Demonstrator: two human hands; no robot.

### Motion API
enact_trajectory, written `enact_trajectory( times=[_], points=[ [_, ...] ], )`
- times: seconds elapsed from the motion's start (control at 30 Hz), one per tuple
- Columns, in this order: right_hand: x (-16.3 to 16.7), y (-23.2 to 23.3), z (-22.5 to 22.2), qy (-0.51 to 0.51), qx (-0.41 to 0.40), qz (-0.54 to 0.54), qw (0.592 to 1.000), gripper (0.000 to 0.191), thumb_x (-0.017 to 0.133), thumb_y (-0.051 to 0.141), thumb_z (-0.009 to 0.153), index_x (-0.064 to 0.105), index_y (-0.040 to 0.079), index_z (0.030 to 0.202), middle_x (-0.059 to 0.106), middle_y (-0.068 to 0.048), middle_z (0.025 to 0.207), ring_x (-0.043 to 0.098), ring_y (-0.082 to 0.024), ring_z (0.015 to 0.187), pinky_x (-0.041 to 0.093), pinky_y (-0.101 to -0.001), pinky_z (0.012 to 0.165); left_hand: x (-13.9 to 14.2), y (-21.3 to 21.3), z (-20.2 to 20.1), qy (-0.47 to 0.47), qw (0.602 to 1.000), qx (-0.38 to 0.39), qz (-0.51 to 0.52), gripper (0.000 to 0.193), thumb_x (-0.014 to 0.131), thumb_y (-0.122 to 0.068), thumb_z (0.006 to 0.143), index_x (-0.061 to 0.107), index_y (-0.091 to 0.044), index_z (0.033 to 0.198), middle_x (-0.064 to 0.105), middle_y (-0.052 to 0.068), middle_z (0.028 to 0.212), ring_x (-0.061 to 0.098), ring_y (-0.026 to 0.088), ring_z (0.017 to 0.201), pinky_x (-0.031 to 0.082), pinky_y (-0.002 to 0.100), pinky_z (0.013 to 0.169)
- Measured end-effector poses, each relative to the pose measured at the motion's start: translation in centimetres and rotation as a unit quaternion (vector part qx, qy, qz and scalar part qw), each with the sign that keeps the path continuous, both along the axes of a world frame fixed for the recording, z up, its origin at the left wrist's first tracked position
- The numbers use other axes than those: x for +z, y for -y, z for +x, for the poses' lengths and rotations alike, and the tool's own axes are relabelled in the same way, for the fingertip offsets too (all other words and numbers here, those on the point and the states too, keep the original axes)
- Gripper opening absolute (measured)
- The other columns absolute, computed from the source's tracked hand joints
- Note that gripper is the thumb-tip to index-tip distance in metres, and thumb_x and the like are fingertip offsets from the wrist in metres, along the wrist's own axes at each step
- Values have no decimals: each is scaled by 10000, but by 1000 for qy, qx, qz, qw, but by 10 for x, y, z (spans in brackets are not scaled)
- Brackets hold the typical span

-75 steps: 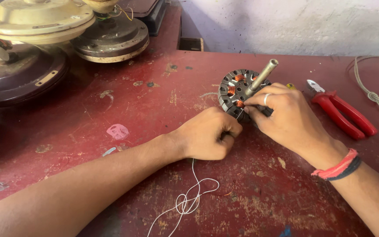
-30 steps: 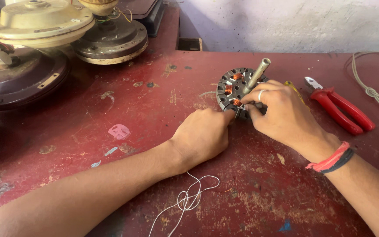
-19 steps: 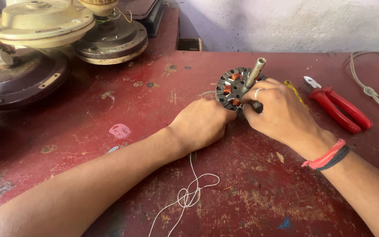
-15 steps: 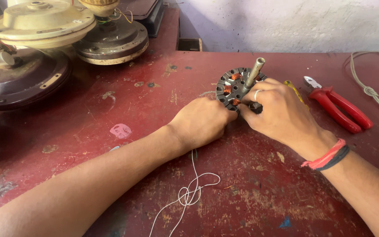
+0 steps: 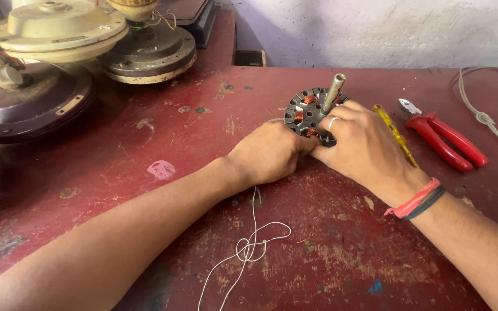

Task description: The person is repairing an electrical motor by winding copper wire around the stator slots and securing it with white thread. They use a screwdriver to adjust the wire placement and pliers to cut the thread.

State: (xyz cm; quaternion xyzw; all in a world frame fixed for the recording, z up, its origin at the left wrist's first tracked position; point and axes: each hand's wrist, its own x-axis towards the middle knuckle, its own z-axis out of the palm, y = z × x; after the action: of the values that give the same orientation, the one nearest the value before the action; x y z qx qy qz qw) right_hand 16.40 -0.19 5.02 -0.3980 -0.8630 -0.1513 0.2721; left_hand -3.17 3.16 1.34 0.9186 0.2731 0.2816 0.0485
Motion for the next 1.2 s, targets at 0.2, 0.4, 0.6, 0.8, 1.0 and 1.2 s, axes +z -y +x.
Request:
enact_trajectory(
  times=[0.2, 0.4, 0.6, 0.8, 1.0, 1.2],
  points=[
    [1, -1, 8, -46, 31, -39, 998, 176, 769, 92, 777, 782, 8, 931, 758, -118, 970, 697, -280, 963, 559, -399, 844, -1, 2, -2, 26, 999, 33, -15, 136, 603, -59, 797, 717, -94, 861, 716, 160, 827, 700, 374, 857, 542, 493, 798],
    [1, 0, 11, -34, 7, -45, 998, 147, 757, 89, 789, 787, 4, 905, 758, -116, 944, 695, -283, 933, 549, -408, 808, -1, 2, -4, 44, 996, 39, -59, 151, 578, -56, 769, 704, -97, 841, 721, 141, 805, 699, 366, 840, 541, 484, 787],
    [2, 0, 7, -40, 6, -43, 998, 149, 771, 115, 790, 774, -7, 874, 752, -126, 928, 703, -285, 897, 563, -402, 781, -1, 1, -5, 48, 994, 45, -88, 119, 575, -76, 789, 689, -108, 779, 716, 126, 764, 703, 357, 792, 545, 474, 737],
    [3, 1, 3, -34, 6, -17, 999, 155, 791, 123, 767, 773, -10, 845, 745, -142, 908, 695, -297, 892, 558, -412, 784, -3, -2, -3, 53, 995, 42, -72, 115, 590, -85, 795, 697, -118, 772, 715, 120, 759, 699, 355, 791, 543, 477, 735],
    [1, -2, -1, -20, -43, -28, 998, 233, 831, 159, 702, 771, -17, 841, 738, -152, 873, 681, -311, 877, 549, -422, 765, -3, -3, -1, 40, 996, 34, -75, 110, 604, -97, 801, 705, -123, 765, 726, 103, 775, 709, 326, 821, 549, 462, 750],
    [-2, -8, -6, -8, -62, -29, 998, 284, 840, 172, 666, 763, -28, 853, 743, -170, 902, 686, -325, 924, 549, -426, 798, -1, -1, -1, 45, 996, 34, -74, 132, 604, -104, 820, 729, -145, 830, 731, 106, 799, 707, 331, 825, 546, 466, 755]
  ],
)
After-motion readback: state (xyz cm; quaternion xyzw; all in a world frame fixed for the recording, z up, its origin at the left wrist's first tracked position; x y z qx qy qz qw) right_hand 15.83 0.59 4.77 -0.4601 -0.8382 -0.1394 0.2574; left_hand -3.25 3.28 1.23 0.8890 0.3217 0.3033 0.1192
